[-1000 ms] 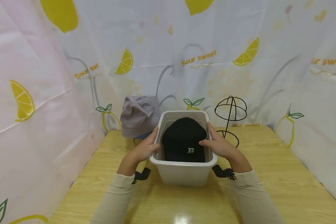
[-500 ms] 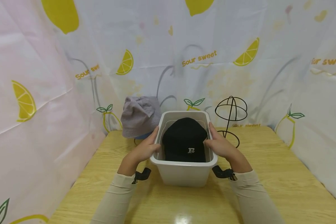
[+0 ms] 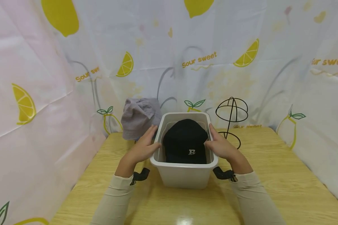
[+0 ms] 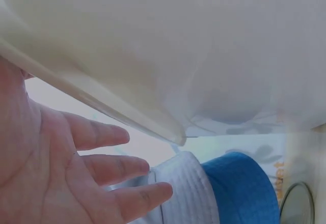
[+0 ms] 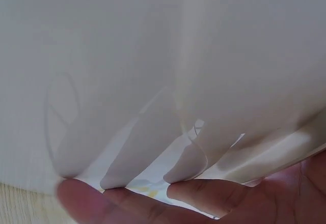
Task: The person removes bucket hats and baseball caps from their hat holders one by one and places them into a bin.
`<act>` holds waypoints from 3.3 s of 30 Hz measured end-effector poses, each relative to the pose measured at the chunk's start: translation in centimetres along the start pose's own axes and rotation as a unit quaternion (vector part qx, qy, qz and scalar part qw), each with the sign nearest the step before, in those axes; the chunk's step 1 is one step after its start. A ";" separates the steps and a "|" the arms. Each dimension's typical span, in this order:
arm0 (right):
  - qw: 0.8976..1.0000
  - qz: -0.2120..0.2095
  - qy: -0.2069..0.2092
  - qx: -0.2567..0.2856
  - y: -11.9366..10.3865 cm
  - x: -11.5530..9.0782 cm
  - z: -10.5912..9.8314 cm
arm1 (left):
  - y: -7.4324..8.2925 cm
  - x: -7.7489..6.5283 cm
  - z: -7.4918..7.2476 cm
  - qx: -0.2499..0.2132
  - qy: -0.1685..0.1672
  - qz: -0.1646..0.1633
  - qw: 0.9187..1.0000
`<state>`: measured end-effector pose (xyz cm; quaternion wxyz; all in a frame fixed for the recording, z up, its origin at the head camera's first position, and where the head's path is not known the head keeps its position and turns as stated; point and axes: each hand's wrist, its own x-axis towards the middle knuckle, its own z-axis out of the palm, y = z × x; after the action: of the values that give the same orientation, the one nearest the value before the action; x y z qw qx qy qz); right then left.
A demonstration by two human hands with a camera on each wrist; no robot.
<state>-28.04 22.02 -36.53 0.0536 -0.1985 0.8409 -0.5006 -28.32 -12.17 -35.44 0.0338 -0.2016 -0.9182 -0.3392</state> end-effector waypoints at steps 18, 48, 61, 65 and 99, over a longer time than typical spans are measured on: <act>0.993 -0.035 0.050 -0.098 -0.3 0.2 -0.2 | 1.6 1.4 -3.2 0.163 0.041 0.028 0.985; 0.995 -0.028 0.048 -0.087 -0.3 0.1 0.0 | 0.8 6.5 -9.5 0.363 0.115 -0.002 0.925; 0.995 -0.023 0.049 -0.086 -0.3 0.1 0.0 | -0.9 7.4 -12.0 0.350 0.115 -0.061 0.928; 0.995 -0.021 0.050 -0.086 -0.3 0.1 0.0 | -1.4 7.5 -12.1 0.352 0.127 -0.053 0.926; 0.996 -0.025 0.049 -0.070 -0.2 0.0 0.1 | 0.2 8.7 -15.0 0.361 0.301 0.040 0.882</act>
<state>-27.99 21.82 -36.36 -0.0138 -0.1978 0.8705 -0.4504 -37.32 -18.57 -22.02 0.3922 -0.1005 -0.9140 -0.0269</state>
